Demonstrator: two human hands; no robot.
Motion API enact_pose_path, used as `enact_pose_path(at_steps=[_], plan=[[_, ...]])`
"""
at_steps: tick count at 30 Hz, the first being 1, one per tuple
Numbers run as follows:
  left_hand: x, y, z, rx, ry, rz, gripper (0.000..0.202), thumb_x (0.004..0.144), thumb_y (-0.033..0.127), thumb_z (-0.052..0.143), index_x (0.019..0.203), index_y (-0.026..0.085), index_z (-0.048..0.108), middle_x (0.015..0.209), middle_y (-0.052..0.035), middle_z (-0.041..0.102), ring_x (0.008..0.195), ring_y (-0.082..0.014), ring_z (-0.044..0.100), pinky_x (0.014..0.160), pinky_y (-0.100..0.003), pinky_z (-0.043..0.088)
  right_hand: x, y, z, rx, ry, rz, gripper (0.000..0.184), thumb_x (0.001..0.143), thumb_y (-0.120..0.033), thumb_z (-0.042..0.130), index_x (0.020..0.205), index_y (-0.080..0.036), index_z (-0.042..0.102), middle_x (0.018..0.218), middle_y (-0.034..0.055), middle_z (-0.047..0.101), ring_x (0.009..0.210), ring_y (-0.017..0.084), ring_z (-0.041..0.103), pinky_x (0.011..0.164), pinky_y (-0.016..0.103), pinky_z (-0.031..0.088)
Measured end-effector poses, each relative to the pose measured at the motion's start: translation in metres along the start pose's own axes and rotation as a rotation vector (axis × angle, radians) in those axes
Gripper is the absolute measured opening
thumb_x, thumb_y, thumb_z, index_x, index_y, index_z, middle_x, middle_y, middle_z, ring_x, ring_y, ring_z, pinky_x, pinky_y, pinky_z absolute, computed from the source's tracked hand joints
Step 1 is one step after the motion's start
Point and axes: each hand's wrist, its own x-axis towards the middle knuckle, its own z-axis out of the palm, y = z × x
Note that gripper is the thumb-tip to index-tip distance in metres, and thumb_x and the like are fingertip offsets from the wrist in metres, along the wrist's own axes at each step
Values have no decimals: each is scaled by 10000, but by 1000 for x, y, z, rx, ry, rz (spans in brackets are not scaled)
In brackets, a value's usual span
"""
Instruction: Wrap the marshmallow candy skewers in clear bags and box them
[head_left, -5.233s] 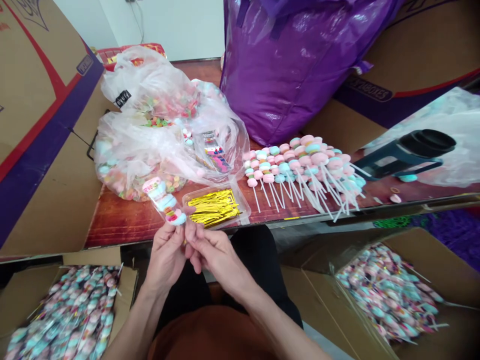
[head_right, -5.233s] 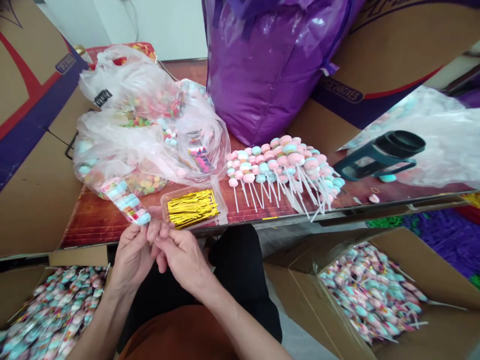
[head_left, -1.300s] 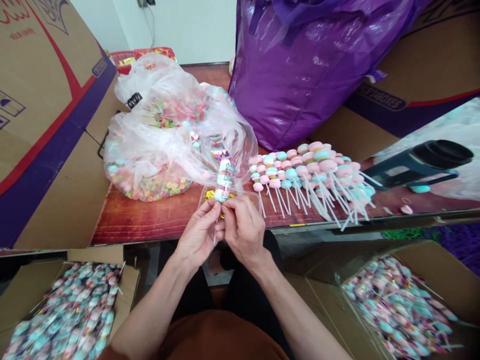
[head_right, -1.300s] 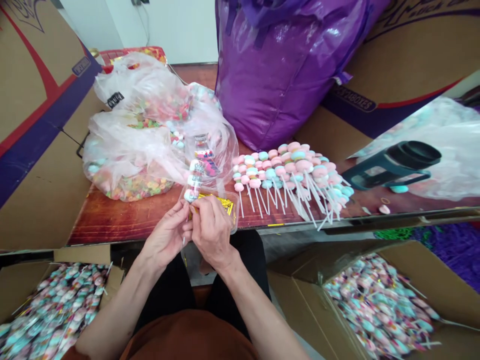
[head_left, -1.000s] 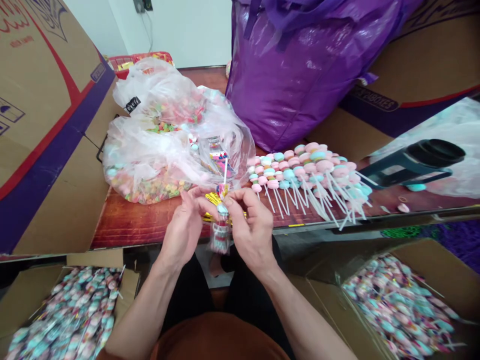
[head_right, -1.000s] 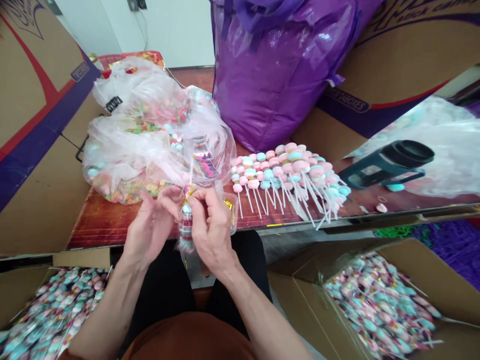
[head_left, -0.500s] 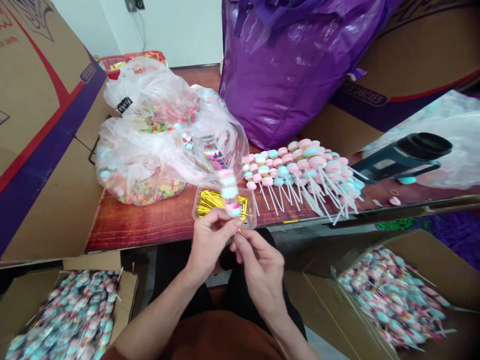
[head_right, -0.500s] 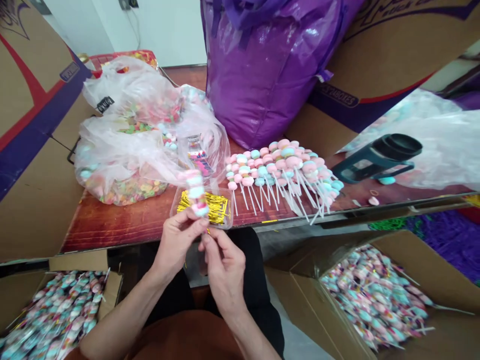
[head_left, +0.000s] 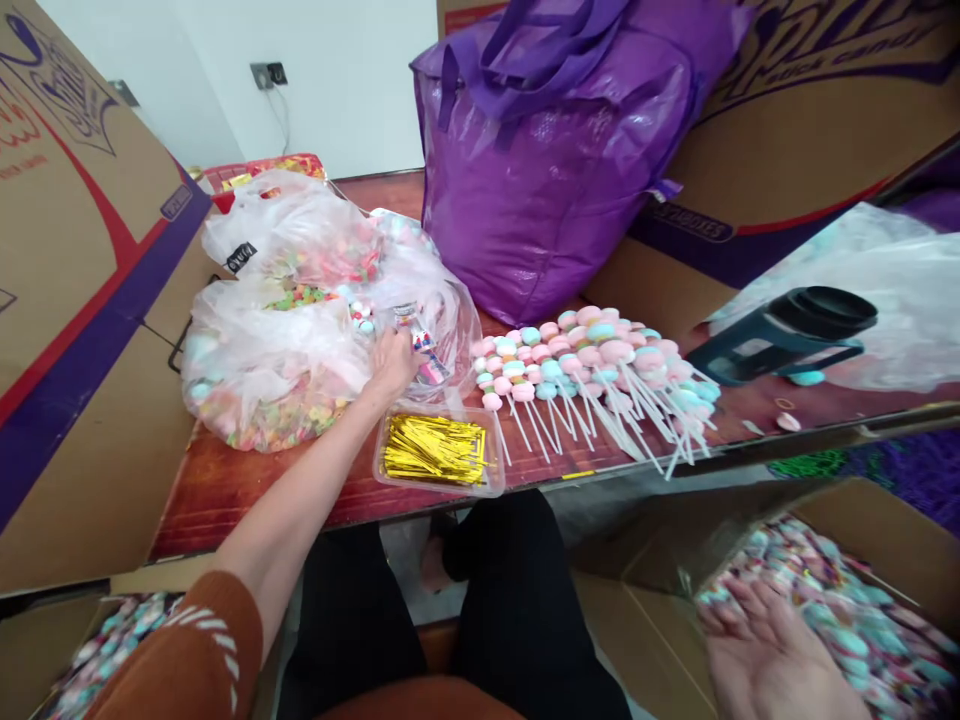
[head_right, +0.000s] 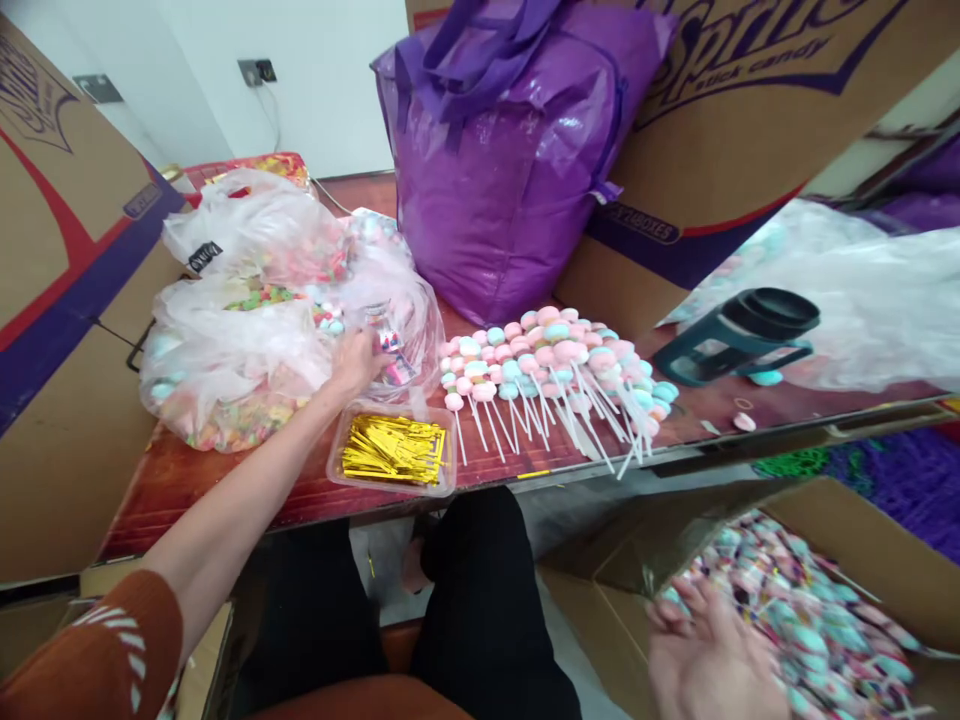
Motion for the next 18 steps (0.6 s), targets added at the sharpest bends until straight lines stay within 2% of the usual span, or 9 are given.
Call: enact_pose_path(at_steps=[1, 2, 5, 7, 11, 14, 16, 18], plan=[[3, 0, 4, 13, -23, -18, 220, 811, 301, 696, 988, 172, 713, 1106, -157, 683, 1035, -323, 633, 867, -393, 467, -11, 0, 12, 36, -5, -8, 256, 533, -285, 794, 717, -186, 647, 732, 31, 586, 585, 141, 486, 451, 244, 313], [5, -1, 6, 11, -34, -32, 175, 826, 294, 670, 948, 179, 718, 1070, -148, 697, 1009, -321, 643, 853, -392, 466, -25, 0, 26, 49, -62, -61, 289, 534, -284, 815, 762, -182, 669, 743, 24, 603, 600, 139, 506, 461, 239, 317], [4, -6, 9, -23, -26, -39, 163, 871, 292, 593, 882, 184, 715, 982, -131, 716, 970, -309, 655, 839, -384, 458, -69, -5, 64, -2, -196, -226, 325, 644, -343, 814, 900, -174, 704, 738, 13, 654, 528, 96, 475, 490, 243, 354], [4, -9, 8, -41, -8, -24, 181, 890, 297, 565, 934, 183, 698, 987, -121, 716, 967, -286, 653, 837, -364, 456, -94, -9, 82, -80, -278, -334, 304, 731, -353, 782, 960, -168, 709, 727, 6, 658, 518, 88, 484, 502, 241, 376], [14, -10, 5, -101, 96, -40, 252, 947, 325, 479, 1076, 187, 647, 1026, -118, 703, 989, -267, 648, 855, -355, 452, -129, -10, 98, -299, -486, -468, 284, 838, -380, 711, 1011, -156, 714, 707, 16, 663, 528, 99, 513, 517, 242, 440], [25, -10, 4, -121, 155, -129, 280, 891, 316, 587, 1126, 167, 622, 1197, -183, 647, 1071, -300, 624, 889, -381, 439, -146, -2, 104, -339, -634, -506, 245, 871, -369, 674, 1006, -170, 717, 705, 18, 666, 542, 113, 538, 521, 242, 466], [31, -12, 5, -154, 144, -193, 306, 818, 247, 667, 1104, 150, 623, 1216, -211, 638, 1077, -315, 619, 884, -386, 436, -154, 5, 107, -341, -724, -507, 205, 888, -346, 652, 999, -186, 718, 707, 17, 668, 559, 126, 563, 523, 245, 473], [35, -15, 5, -195, 133, -221, 208, 798, 184, 659, 1004, 159, 647, 1101, -184, 688, 1036, -303, 628, 868, -376, 434, -160, 12, 112, -338, -804, -506, 177, 899, -322, 639, 997, -197, 717, 696, 13, 667, 567, 136, 579, 526, 251, 476]])
